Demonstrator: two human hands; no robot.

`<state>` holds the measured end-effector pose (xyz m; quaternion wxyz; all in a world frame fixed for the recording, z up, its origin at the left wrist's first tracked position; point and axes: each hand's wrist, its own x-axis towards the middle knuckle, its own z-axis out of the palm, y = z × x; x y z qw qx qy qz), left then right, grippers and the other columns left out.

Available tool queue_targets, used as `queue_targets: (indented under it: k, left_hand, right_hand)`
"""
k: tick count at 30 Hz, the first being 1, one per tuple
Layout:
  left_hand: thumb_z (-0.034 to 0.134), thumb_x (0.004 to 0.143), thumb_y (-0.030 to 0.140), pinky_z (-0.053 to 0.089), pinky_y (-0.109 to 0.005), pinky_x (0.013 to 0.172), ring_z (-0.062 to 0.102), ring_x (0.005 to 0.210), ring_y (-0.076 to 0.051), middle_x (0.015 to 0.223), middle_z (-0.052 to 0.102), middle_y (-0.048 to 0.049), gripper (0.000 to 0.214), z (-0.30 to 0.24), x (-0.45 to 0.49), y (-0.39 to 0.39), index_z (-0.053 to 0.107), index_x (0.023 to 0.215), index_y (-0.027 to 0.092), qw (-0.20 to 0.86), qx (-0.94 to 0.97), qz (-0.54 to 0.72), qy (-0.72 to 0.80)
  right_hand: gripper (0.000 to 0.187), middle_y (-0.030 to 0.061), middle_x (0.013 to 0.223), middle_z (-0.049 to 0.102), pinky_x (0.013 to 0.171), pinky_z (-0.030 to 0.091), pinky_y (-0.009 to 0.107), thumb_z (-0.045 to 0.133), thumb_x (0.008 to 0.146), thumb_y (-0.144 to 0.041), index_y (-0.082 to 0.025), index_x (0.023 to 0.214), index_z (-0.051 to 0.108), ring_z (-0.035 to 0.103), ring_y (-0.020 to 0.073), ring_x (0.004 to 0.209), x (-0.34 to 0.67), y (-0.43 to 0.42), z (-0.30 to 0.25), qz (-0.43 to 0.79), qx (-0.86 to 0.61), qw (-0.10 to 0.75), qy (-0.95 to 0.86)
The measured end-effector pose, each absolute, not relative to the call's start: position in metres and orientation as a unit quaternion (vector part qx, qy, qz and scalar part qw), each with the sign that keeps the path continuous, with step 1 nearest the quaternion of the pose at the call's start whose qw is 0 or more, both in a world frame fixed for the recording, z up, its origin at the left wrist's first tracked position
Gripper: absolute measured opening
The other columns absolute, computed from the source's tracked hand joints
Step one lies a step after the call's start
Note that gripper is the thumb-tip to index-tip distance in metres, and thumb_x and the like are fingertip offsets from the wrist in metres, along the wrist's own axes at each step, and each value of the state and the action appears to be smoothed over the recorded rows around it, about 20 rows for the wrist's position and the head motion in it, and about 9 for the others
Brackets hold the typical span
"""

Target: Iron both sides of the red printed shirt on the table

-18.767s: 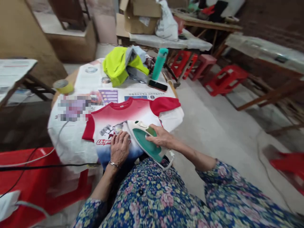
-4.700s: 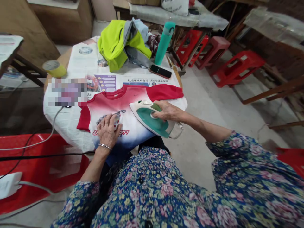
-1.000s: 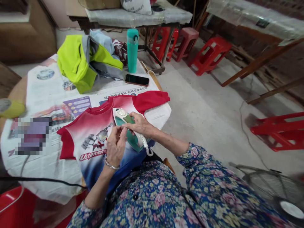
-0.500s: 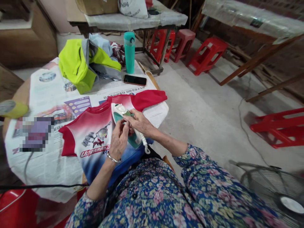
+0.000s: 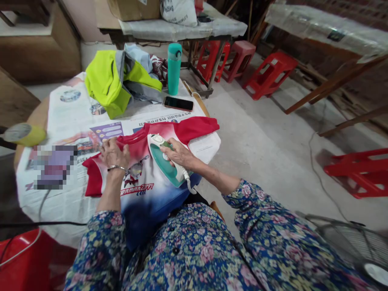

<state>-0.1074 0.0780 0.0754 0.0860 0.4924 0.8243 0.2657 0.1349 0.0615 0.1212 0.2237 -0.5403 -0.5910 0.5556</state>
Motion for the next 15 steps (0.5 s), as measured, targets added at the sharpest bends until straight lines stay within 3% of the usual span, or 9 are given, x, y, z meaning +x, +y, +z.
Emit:
queue_targets:
  k: [3,8,12,15]
  left_hand:
    - [0.071,0.095,0.032,0.046,-0.077,0.121,0.045,0.159,-0.050,0.169,0.061,-0.0246,0.051,0.069,-0.124,0.093,0.066,0.143,0.015,0.102,0.478,0.205,0.848]
    - [0.069,0.095,0.038,0.046,-0.073,0.121,0.055,0.147,-0.047,0.138,0.078,-0.0169,0.031,0.062,-0.140,0.104,0.076,0.120,0.022,0.093,0.481,0.202,0.848]
    - [0.056,0.101,0.041,0.048,-0.073,0.117,0.060,0.144,-0.049,0.147,0.073,-0.0255,0.049,0.059,-0.156,0.102,0.073,0.138,0.013,0.093,0.479,0.198,0.850]
    - [0.054,0.101,0.040,0.049,-0.079,0.111,0.061,0.140,-0.054,0.144,0.072,-0.0285,0.052,0.053,-0.164,0.103,0.072,0.137,0.008,0.103,0.529,0.192,0.820]
  right_hand:
    - [0.023,-0.0077,0.077,0.058,0.052,0.047,0.021,0.067,0.114,-0.037,-0.026,0.105,0.050,0.059,0.0107,0.056,0.139,0.057,0.116,0.573,-0.525,0.221,-0.589]
    - [0.022,-0.0056,0.080,0.060,0.049,0.047,0.020,0.071,0.112,-0.033,-0.025,0.106,0.051,0.062,0.0113,0.060,0.145,0.054,0.112,0.593,-0.510,0.236,-0.577]
    - [0.019,-0.0049,0.081,0.061,0.049,0.048,0.020,0.070,0.112,-0.033,-0.025,0.109,0.053,0.063,0.0112,0.061,0.147,0.054,0.112,0.596,-0.508,0.243,-0.572]
    - [0.020,-0.0056,0.079,0.060,0.051,0.048,0.021,0.071,0.112,-0.035,-0.025,0.110,0.053,0.062,0.0119,0.059,0.145,0.054,0.112,0.591,-0.510,0.240,-0.577]
